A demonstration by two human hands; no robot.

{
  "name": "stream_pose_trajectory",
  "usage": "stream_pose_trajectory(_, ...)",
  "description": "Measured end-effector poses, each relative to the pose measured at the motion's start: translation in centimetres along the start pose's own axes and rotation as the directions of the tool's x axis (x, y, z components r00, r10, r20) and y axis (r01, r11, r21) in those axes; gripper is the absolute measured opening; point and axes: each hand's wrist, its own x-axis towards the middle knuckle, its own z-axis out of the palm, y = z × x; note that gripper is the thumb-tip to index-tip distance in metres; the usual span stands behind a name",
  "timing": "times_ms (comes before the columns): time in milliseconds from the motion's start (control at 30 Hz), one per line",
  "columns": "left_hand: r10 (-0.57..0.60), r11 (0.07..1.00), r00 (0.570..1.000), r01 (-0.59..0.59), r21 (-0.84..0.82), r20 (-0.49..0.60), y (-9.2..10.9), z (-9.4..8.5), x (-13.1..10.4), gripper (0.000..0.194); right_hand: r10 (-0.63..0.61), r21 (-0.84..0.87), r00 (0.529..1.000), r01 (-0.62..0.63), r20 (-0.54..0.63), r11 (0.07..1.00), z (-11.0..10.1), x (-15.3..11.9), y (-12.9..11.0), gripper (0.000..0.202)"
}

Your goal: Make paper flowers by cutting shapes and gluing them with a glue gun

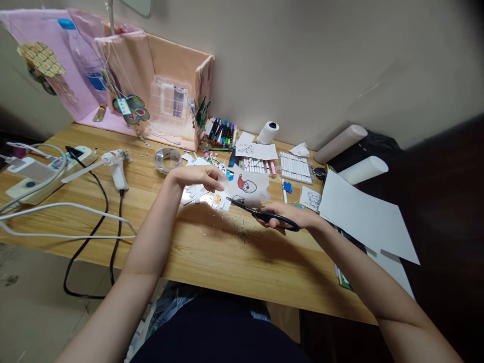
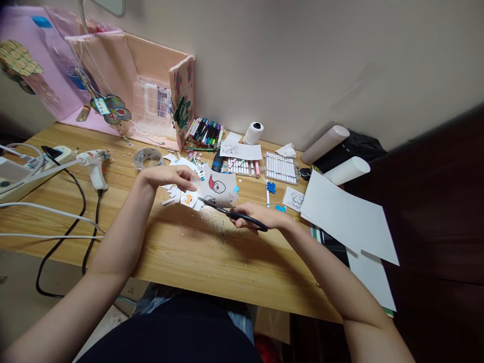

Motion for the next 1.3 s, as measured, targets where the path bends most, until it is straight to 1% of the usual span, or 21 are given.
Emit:
stream_pose_trajectory(100,-0.003,1.000,0.997,0.002,-0.008,-0.083,-0.1,-0.2,0.2,0.015,0.042,0.049,0.998,-0.040,-0.037,0.998,0.0,0.1,0.4,0.053)
stream_pose_trajectory(133,0.001,1.000,0.996,-0.002,-0.005,-0.089,-0.1,-0.2,0.2,0.014,0.060,0.061,0.997,-0.057,-0.043,0.997,0.0,0.2,0.6,0.050)
stream_pose_trajectory(267,0.029,0.999,0.999,-0.030,0.036,0.029,-0.4,-0.5,0.5,0.010,0.105,0.078,0.993,-0.100,-0.059,0.992,-0.6,0.6,1.3,0.038)
stream_pose_trajectory(367,0.054,0.998,0.998,-0.054,0.010,0.034,-0.6,-0.6,0.6,0.014,0.110,0.062,0.989,-0.104,-0.099,0.993,-0.9,1.0,1.7,0.034)
stream_pose_trajectory(467,0.063,0.997,0.998,-0.064,-0.035,-0.025,-1.0,-0.6,0.7,0.015,0.056,0.041,0.993,-0.052,-0.106,0.998,-0.9,1.2,1.8,0.038)
stream_pose_trajectory(600,0.085,0.991,0.983,-0.100,-0.086,-0.163,-2.1,-0.3,0.7,0.019,-0.040,-0.017,0.995,0.038,-0.089,0.999,-0.3,0.6,1.8,0.056)
stream_pose_trajectory(667,0.100,0.984,0.966,-0.132,-0.120,-0.239,-3.0,-0.1,0.6,0.023,-0.039,-0.071,0.988,0.028,-0.151,0.997,0.3,0.1,2.0,0.059)
stream_pose_trajectory(700,0.108,0.978,0.952,-0.153,-0.140,-0.287,-3.5,0.0,0.5,0.026,-0.018,-0.114,0.976,-0.007,-0.217,0.993,0.6,-0.1,2.2,0.057)
stream_pose_trajectory(733,0.114,0.971,0.932,-0.177,-0.160,-0.343,-4.0,0.2,0.4,0.027,0.013,-0.168,0.952,-0.068,-0.304,0.983,1.0,-0.3,2.5,0.054)
stream_pose_trajectory(767,0.111,0.962,0.907,-0.201,-0.187,-0.405,-4.5,0.4,0.3,0.029,0.060,-0.216,0.908,-0.163,-0.415,0.963,1.4,-0.3,2.8,0.050)
stream_pose_trajectory(800,0.108,0.949,0.875,-0.232,-0.214,-0.471,-4.9,0.7,0.2,0.030,0.114,-0.249,0.840,-0.282,-0.530,0.926,1.8,-0.2,3.2,0.045)
stream_pose_trajectory(833,0.114,0.944,0.855,-0.252,-0.213,-0.506,-5.3,1.0,0.2,0.031,0.159,-0.263,0.755,-0.406,-0.637,0.875,2.2,0.0,3.6,0.041)
stream_pose_trajectory(900,0.126,0.938,0.824,-0.280,-0.203,-0.553,-5.9,1.7,0.2,0.033,0.203,-0.260,0.587,-0.607,-0.784,0.751,2.9,0.7,4.5,0.034)
stream_pose_trajectory(933,0.132,0.936,0.811,-0.291,-0.197,-0.569,-6.2,2.0,0.2,0.033,0.202,-0.258,0.529,-0.668,-0.824,0.698,3.2,1.1,4.8,0.031)
stream_pose_trajectory(967,0.138,0.935,0.799,-0.300,-0.189,-0.585,-6.3,2.4,0.2,0.034,0.204,-0.257,0.495,-0.710,-0.844,0.656,3.5,1.6,4.9,0.028)
stream_pose_trajectory(1067,0.154,0.939,0.777,-0.307,-0.154,-0.610,-6.7,3.2,0.4,0.034,0.162,-0.276,0.447,-0.758,-0.880,0.592,4.0,3.1,4.3,0.022)
stream_pose_trajectory(1133,0.156,0.947,0.769,-0.295,-0.128,-0.619,-7.0,3.5,0.4,0.033,0.010,-0.308,0.403,-0.716,-0.915,0.626,4.1,4.2,3.0,0.019)
stream_pose_trajectory(1167,0.155,0.951,0.768,-0.287,-0.117,-0.621,-7.2,3.6,0.5,0.032,-0.098,-0.351,0.392,-0.651,-0.915,0.673,4.0,4.8,2.3,0.017)
stream_pose_trajectory(1200,0.153,0.954,0.769,-0.279,-0.109,-0.621,-7.4,3.7,0.5,0.031,-0.204,-0.411,0.399,-0.548,-0.894,0.729,4.0,5.5,1.5,0.016)
stream_pose_trajectory(1267,0.150,0.959,0.779,-0.265,-0.103,-0.609,-7.7,3.9,0.5,0.029,-0.351,-0.523,0.480,-0.290,-0.804,0.801,3.6,6.9,0.3,0.014)
stream_pose_trajectory(1300,0.149,0.960,0.786,-0.259,-0.102,-0.600,-7.8,3.9,0.5,0.028,-0.381,-0.535,0.497,-0.213,-0.779,0.817,3.5,7.6,-0.1,0.013)
